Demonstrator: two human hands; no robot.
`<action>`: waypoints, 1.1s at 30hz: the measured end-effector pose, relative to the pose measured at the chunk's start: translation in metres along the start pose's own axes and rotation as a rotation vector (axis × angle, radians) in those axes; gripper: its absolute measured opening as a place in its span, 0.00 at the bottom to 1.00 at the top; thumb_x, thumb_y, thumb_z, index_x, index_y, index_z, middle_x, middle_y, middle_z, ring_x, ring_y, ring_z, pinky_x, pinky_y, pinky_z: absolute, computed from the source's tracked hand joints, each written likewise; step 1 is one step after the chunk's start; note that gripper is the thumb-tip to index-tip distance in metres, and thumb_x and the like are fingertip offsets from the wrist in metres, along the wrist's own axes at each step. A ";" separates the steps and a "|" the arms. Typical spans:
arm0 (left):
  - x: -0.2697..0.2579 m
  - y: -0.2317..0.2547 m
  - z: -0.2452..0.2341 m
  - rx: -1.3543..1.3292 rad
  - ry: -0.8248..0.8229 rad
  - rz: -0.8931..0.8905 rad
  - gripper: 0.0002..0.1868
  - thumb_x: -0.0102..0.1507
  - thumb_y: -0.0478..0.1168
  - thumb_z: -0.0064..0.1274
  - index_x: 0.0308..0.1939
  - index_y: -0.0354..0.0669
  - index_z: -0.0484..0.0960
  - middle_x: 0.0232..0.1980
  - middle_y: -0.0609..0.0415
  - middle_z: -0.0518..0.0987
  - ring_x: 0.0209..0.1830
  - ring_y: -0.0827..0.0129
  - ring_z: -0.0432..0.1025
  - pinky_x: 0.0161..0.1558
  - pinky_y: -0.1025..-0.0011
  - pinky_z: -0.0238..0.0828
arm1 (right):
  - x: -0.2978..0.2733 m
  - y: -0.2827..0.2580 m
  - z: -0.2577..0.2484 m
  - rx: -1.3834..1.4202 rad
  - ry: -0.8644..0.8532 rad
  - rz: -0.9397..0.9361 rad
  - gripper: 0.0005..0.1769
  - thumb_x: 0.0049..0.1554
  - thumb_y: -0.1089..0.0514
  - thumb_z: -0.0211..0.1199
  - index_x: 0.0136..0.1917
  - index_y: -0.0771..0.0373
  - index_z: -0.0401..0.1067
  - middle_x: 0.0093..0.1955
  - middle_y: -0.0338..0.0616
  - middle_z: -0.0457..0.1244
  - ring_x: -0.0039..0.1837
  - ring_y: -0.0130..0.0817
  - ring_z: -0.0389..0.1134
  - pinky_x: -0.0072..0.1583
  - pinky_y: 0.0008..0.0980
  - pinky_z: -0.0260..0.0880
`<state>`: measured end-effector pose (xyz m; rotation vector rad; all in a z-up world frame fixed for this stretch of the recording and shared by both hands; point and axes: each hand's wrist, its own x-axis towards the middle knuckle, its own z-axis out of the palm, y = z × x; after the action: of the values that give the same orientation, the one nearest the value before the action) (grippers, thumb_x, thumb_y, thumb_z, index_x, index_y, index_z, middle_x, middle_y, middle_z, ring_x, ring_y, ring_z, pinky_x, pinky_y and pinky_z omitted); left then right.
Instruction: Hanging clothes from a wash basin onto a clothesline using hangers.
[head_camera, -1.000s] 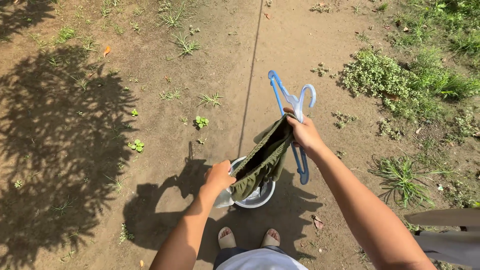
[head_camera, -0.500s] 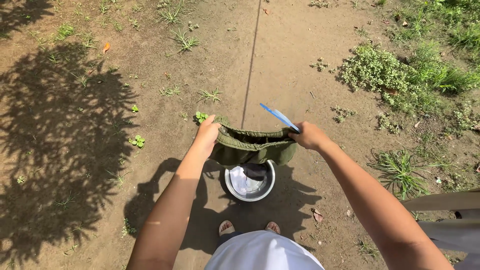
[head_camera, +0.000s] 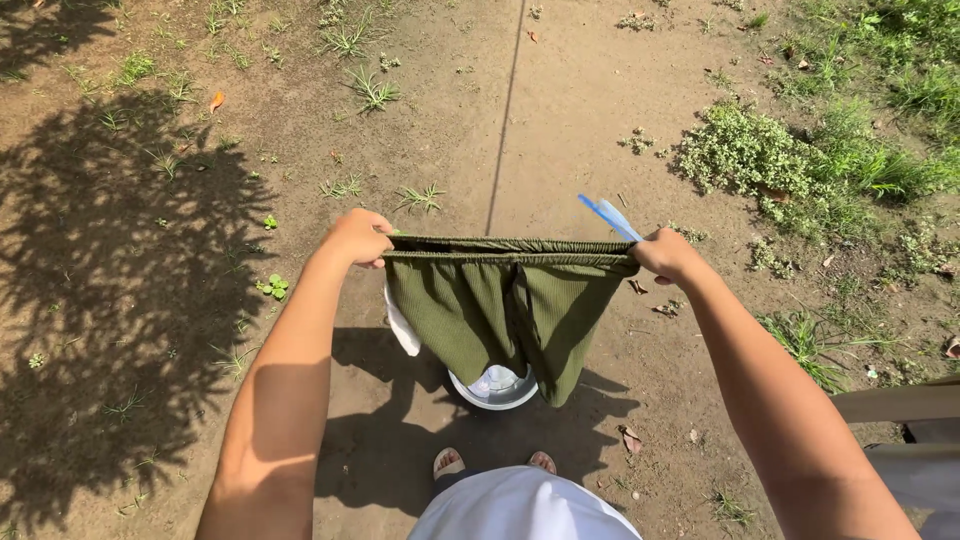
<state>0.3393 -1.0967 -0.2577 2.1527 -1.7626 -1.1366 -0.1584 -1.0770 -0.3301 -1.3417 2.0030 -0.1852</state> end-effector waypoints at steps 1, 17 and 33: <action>0.000 0.007 0.000 -0.001 0.003 0.002 0.17 0.59 0.31 0.53 0.51 0.46 0.87 0.36 0.47 0.86 0.30 0.64 0.81 0.38 0.68 0.76 | -0.007 -0.011 -0.007 0.000 0.002 -0.003 0.20 0.53 0.53 0.59 0.44 0.76 0.77 0.32 0.50 0.64 0.33 0.37 0.65 0.37 0.39 0.68; 0.013 0.018 0.021 0.072 0.084 0.262 0.21 0.52 0.27 0.50 0.47 0.46 0.87 0.42 0.40 0.85 0.39 0.57 0.80 0.42 0.64 0.75 | -0.022 0.007 -0.029 0.138 0.088 -0.107 0.12 0.55 0.54 0.62 0.45 0.67 0.76 0.29 0.41 0.60 0.29 0.31 0.60 0.33 0.35 0.62; -0.003 0.019 0.067 -0.477 -0.578 0.047 0.15 0.61 0.30 0.45 0.48 0.43 0.82 0.37 0.57 0.76 0.32 0.72 0.68 0.36 0.67 0.66 | -0.055 0.010 0.030 0.238 -0.137 -0.132 0.16 0.55 0.55 0.64 0.54 0.66 0.74 0.34 0.39 0.59 0.35 0.29 0.58 0.36 0.34 0.57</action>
<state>0.2824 -1.0768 -0.2935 1.5895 -1.4779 -2.0641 -0.1355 -1.0180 -0.3305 -1.2968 1.7212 -0.3712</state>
